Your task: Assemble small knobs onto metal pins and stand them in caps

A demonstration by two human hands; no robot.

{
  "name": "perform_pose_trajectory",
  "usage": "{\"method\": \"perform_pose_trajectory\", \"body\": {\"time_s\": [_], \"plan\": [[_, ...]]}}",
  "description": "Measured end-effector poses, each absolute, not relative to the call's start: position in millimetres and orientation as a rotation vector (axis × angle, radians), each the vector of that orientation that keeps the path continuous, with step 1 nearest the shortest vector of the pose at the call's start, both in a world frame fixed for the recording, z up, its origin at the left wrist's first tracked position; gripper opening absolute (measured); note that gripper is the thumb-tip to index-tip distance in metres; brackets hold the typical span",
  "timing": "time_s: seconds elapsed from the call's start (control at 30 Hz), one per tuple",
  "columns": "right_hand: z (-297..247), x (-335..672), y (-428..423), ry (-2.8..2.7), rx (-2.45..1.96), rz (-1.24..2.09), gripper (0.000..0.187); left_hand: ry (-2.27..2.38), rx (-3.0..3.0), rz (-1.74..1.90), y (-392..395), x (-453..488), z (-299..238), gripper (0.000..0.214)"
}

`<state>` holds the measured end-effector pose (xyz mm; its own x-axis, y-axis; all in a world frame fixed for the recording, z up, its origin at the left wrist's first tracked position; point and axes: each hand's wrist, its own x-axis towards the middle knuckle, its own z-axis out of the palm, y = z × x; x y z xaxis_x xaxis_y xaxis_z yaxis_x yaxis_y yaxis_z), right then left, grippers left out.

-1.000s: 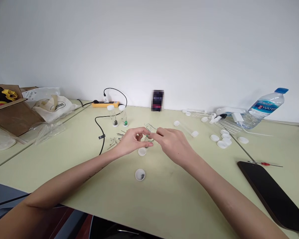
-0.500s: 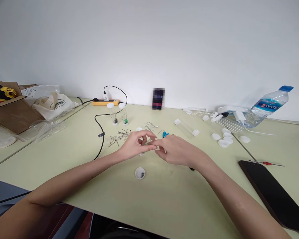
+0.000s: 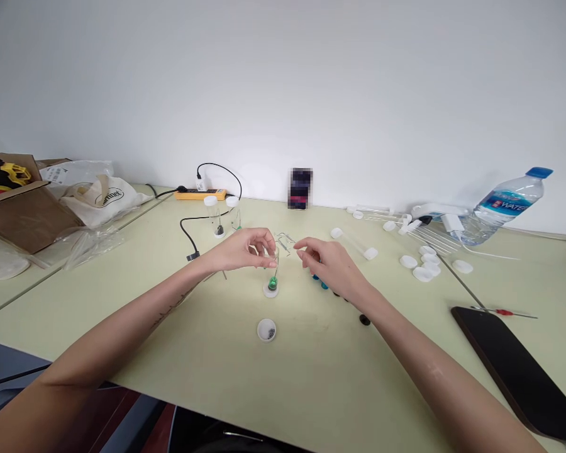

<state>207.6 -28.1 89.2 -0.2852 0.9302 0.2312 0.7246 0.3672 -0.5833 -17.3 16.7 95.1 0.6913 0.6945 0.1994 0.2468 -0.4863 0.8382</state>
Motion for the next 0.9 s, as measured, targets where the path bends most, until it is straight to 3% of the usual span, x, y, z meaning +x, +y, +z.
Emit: {"method": "perform_pose_trajectory", "body": {"time_s": [0.33, 0.77, 0.9], "plan": [[42.2, 173.5, 24.3, -2.462, -1.316, 0.307, 0.019, 0.760, 2.053, 0.678, 9.0, -20.5, 58.6, 0.029], [39.3, 166.5, 16.0, -2.839, -1.471, -0.238, 0.009, 0.935, 2.007, 0.901, -12.5, -14.2, 26.5, 0.027], [49.3, 169.9, 12.5, -2.783, -1.567, -0.061, 0.015, 0.875, 2.084, 0.932, -19.5, -10.3, 23.2, 0.024]]}}
